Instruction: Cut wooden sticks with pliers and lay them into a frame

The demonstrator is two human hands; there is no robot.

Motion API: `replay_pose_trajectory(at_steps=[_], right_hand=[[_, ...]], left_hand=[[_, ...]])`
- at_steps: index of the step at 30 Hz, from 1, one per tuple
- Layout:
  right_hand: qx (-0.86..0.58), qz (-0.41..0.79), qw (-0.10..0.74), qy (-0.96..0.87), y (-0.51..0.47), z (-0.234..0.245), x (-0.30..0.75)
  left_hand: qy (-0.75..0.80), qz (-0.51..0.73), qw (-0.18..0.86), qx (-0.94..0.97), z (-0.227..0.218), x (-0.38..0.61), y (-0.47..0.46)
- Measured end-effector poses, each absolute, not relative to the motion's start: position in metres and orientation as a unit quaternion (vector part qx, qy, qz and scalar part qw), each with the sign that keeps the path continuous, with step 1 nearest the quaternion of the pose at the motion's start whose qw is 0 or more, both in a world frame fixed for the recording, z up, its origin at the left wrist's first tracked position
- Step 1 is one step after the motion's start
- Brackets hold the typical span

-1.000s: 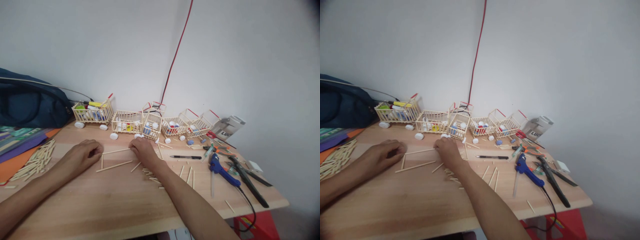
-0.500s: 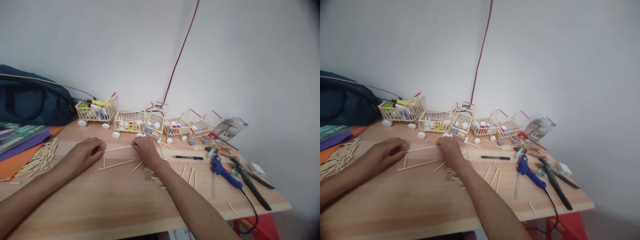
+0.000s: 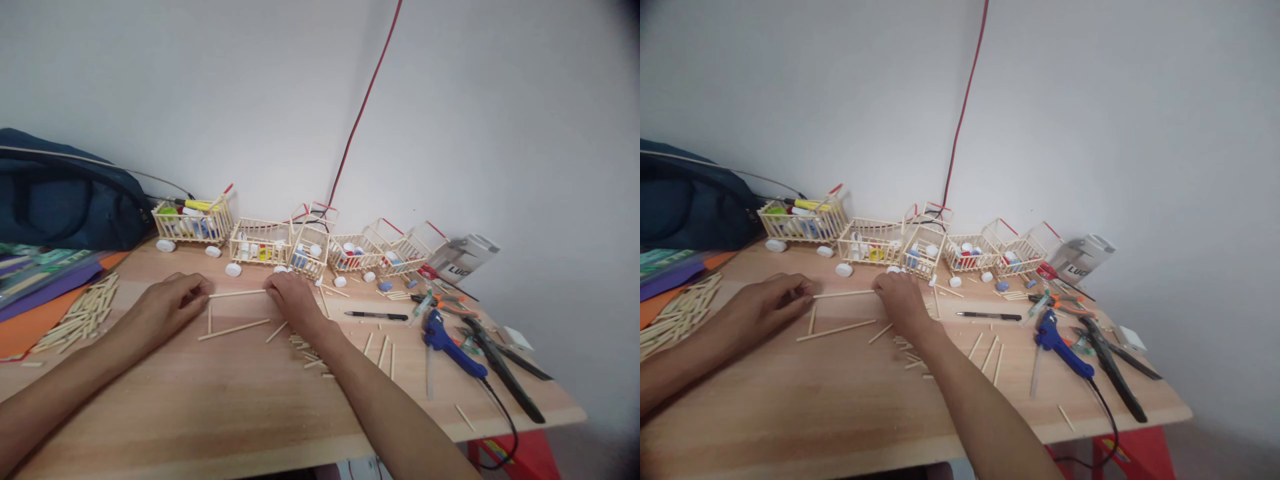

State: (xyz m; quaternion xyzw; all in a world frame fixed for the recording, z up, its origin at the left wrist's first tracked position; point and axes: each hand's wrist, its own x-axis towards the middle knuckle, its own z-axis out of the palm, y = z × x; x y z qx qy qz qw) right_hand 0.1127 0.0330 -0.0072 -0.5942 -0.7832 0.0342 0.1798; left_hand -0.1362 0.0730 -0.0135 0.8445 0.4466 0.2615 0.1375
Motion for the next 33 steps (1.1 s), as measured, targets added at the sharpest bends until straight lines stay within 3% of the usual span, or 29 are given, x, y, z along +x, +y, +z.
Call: replay_pose_trajectory(at_steps=[16, 19, 22, 26, 29, 33], right_hand=[[-0.568, 0.047, 0.234, -0.787, 0.027, 0.007, 0.120], [-0.551, 0.049, 0.282, -0.783, 0.027, 0.010, 0.127], [-0.542, 0.111, 0.378, -0.743, 0.027, 0.013, 0.132], [-0.517, 0.299, 0.487, -0.638, 0.022, 0.018, 0.132], [-0.468, 0.377, 0.509, -0.616, 0.018, 0.020, 0.127], [-0.444, 0.368, 0.481, -0.661, 0.014, 0.017, 0.117]], left_hand=[[0.389, 0.307, 0.127, 0.859, -0.010, -0.141, 0.076], [0.412, 0.313, 0.122, 0.847, -0.010, -0.143, 0.076], [0.436, 0.329, 0.126, 0.828, -0.005, -0.144, 0.072], [0.453, 0.335, 0.182, 0.806, 0.005, -0.139, 0.064], [0.452, 0.343, 0.226, 0.792, 0.009, -0.134, 0.059], [0.423, 0.348, 0.250, 0.798, 0.008, -0.127, 0.054]])
